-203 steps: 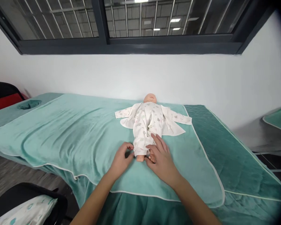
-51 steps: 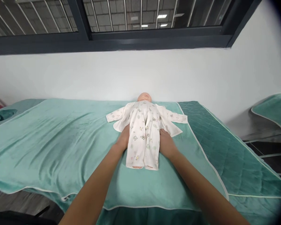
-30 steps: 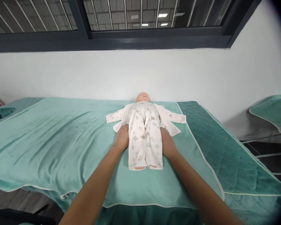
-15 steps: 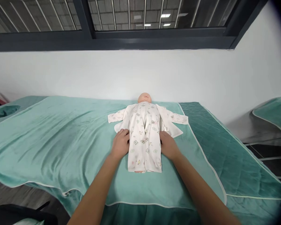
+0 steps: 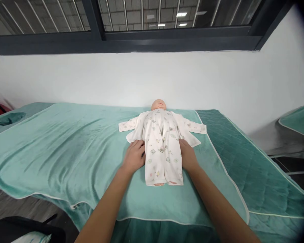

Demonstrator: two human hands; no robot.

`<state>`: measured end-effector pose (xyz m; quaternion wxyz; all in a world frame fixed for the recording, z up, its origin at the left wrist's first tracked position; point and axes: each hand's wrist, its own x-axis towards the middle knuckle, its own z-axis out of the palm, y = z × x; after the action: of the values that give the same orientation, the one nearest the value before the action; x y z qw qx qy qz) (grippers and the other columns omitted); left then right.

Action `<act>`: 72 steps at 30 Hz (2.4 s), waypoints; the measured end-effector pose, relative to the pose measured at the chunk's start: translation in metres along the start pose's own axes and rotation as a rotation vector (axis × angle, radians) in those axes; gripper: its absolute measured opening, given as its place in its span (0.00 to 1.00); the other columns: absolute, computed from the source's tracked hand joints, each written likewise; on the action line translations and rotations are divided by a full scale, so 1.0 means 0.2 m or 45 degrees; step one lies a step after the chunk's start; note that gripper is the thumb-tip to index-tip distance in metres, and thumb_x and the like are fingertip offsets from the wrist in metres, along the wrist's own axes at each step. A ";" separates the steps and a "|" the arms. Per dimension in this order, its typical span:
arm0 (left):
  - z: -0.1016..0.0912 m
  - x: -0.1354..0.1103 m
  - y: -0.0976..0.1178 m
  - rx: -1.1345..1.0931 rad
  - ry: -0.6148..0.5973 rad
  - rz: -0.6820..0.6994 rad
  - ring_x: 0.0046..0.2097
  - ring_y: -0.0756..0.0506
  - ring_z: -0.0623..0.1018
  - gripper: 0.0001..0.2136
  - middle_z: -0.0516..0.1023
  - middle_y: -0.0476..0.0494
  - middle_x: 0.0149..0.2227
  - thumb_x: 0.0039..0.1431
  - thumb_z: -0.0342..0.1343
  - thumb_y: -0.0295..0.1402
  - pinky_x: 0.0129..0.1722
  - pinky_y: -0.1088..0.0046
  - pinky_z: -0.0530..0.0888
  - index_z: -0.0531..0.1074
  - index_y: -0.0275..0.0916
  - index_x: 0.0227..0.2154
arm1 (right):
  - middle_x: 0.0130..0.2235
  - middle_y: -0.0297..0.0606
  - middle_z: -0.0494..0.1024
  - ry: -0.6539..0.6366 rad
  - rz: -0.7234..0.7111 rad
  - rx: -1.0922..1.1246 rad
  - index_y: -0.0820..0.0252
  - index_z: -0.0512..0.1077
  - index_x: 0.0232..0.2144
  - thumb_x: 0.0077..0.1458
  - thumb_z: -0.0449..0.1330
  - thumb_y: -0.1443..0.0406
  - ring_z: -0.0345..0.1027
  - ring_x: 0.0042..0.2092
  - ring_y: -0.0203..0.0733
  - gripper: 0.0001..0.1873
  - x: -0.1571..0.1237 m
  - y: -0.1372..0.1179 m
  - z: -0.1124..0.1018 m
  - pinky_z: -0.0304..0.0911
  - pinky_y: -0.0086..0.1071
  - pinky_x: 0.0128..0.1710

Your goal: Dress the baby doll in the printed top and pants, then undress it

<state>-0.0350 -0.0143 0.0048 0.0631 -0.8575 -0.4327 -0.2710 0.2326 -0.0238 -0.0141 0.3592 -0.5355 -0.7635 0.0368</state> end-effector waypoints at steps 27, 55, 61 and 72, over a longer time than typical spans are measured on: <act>0.02 0.02 -0.01 0.081 -0.140 -0.117 0.39 0.41 0.70 0.06 0.73 0.41 0.34 0.60 0.51 0.29 0.38 0.62 0.68 0.72 0.40 0.30 | 0.35 0.40 0.77 -0.178 0.199 -0.176 0.57 0.67 0.32 0.59 0.53 0.65 0.70 0.37 0.46 0.04 0.03 -0.03 -0.01 0.51 0.32 0.31; 0.06 0.10 -0.20 0.303 0.086 -1.147 0.56 0.32 0.69 0.15 0.72 0.33 0.52 0.60 0.52 0.44 0.54 0.51 0.65 0.70 0.38 0.43 | 0.34 0.44 0.79 0.286 0.822 0.126 0.59 0.76 0.33 0.51 0.59 0.57 0.70 0.37 0.47 0.12 0.14 0.49 -0.20 0.63 0.38 0.40; 0.07 0.10 -0.21 0.261 0.105 -1.147 0.56 0.34 0.70 0.12 0.73 0.36 0.52 0.60 0.51 0.42 0.54 0.52 0.65 0.70 0.41 0.40 | 0.26 0.36 0.78 -0.095 0.920 0.565 0.59 0.77 0.32 0.47 0.62 0.57 0.64 0.23 0.36 0.13 0.18 0.46 -0.26 0.59 0.30 0.23; 0.09 0.12 -0.21 0.315 0.069 -1.186 0.58 0.33 0.68 0.15 0.71 0.35 0.56 0.60 0.53 0.46 0.57 0.52 0.64 0.70 0.40 0.41 | 0.18 0.26 0.65 -0.402 0.756 0.845 0.57 0.69 0.23 0.46 0.66 0.50 0.52 0.20 0.30 0.19 0.28 0.37 -0.21 0.48 0.26 0.20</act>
<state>-0.0497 0.0351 -0.0026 0.0478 -0.5513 -0.7979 -0.2393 0.3072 0.0408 0.0126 0.3645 -0.5747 -0.5697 0.4608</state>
